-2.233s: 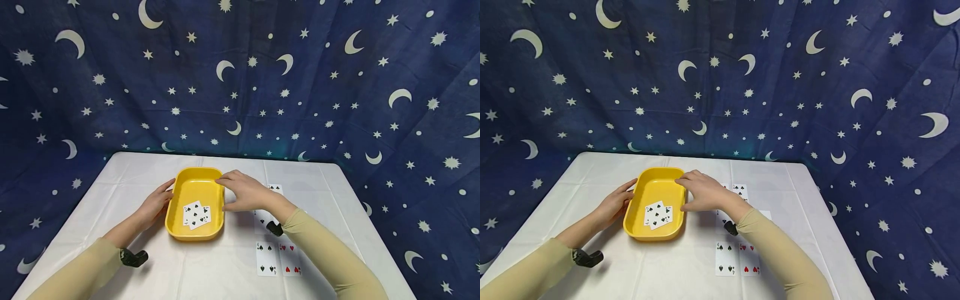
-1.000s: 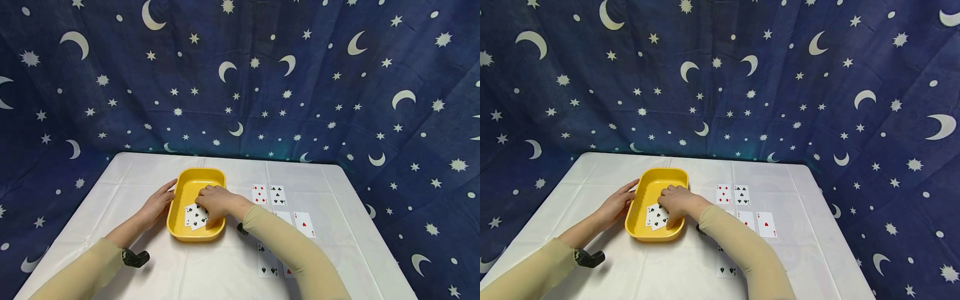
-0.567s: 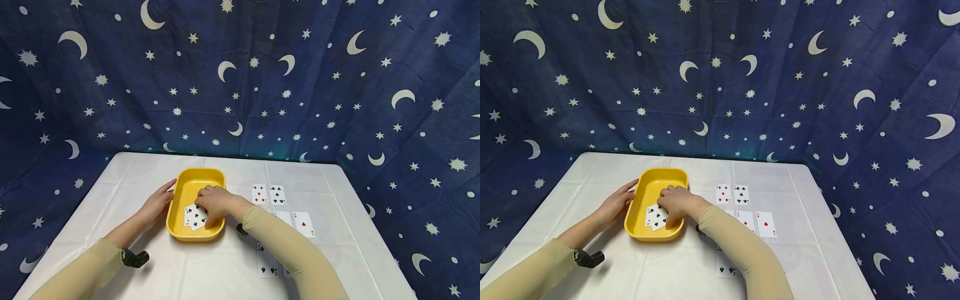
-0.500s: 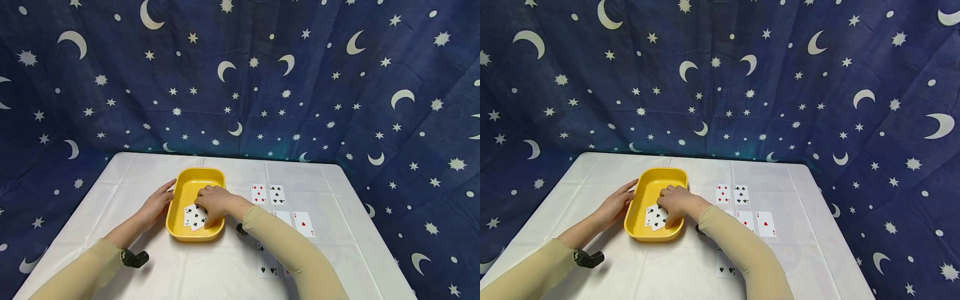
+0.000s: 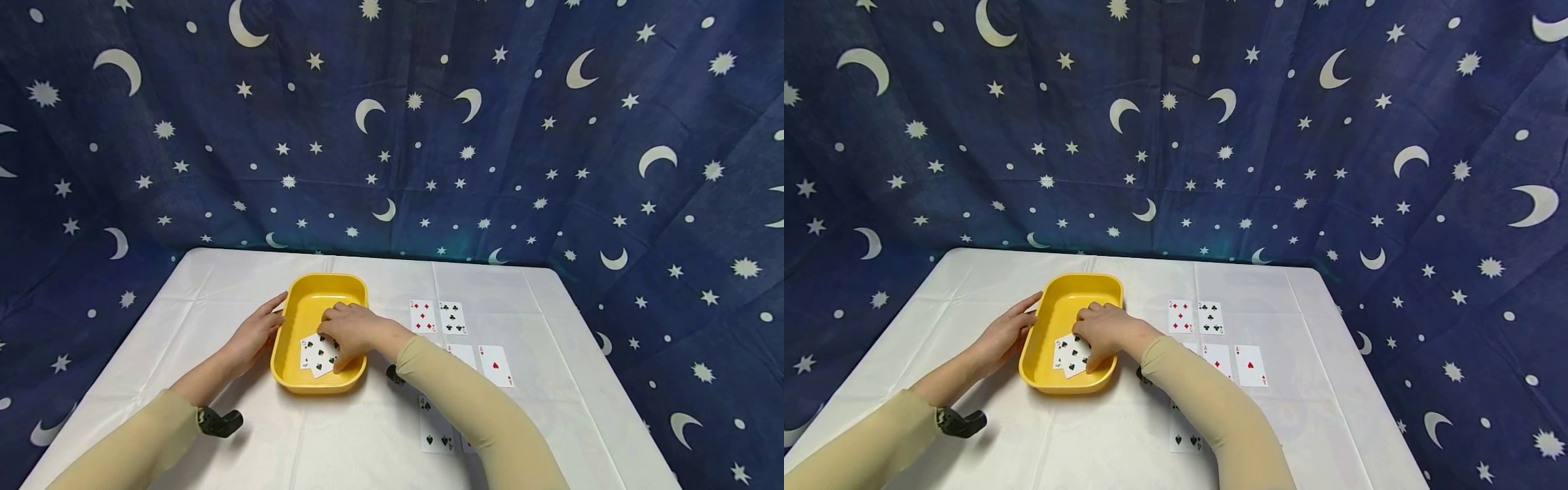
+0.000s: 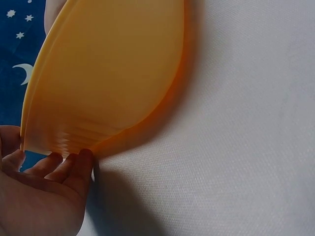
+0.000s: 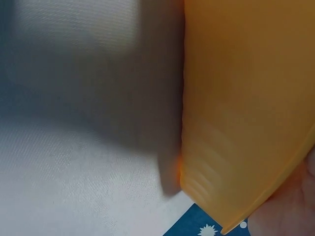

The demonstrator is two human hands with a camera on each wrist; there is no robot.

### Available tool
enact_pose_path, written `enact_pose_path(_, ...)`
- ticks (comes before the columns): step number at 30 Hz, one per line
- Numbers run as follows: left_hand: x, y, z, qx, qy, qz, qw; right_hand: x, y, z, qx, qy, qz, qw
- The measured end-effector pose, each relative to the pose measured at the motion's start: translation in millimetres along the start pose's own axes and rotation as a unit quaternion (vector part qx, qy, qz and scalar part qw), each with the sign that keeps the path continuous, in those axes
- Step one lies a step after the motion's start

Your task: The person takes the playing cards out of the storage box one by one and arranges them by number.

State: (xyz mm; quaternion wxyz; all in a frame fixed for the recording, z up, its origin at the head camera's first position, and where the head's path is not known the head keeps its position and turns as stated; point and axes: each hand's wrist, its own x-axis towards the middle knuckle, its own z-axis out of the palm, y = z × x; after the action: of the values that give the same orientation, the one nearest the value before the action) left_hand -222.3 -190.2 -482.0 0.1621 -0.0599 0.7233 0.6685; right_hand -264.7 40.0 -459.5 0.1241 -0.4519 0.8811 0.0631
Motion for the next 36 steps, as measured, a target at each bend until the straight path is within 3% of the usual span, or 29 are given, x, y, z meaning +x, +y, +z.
enact_pose_path(9, -0.1, 1.3, 0.9, -0.004, -0.009, 0.000, 0.9999, -3.9, 2.0, 0.4, 0.023, 0.026, -0.005, 0.999)
enact_pose_path(17, -2.1, 1.7, 1.9, 0.000, -0.006, -0.001, 1.0000, -25.0, 7.8, -18.1, 0.064, 0.069, -0.001, 0.996)
enact_pose_path(28, -1.9, 0.7, 0.3, 0.005, -0.005, 0.000, 1.0000, -86.3, 50.7, -50.7, 0.108, 0.150, 0.057, 0.981)
enact_pose_path(36, -2.4, 2.1, 0.4, 0.010, -0.009, 0.001, 0.9999, -133.9, 88.8, -50.5, 0.118, 0.175, 0.100, 0.972)
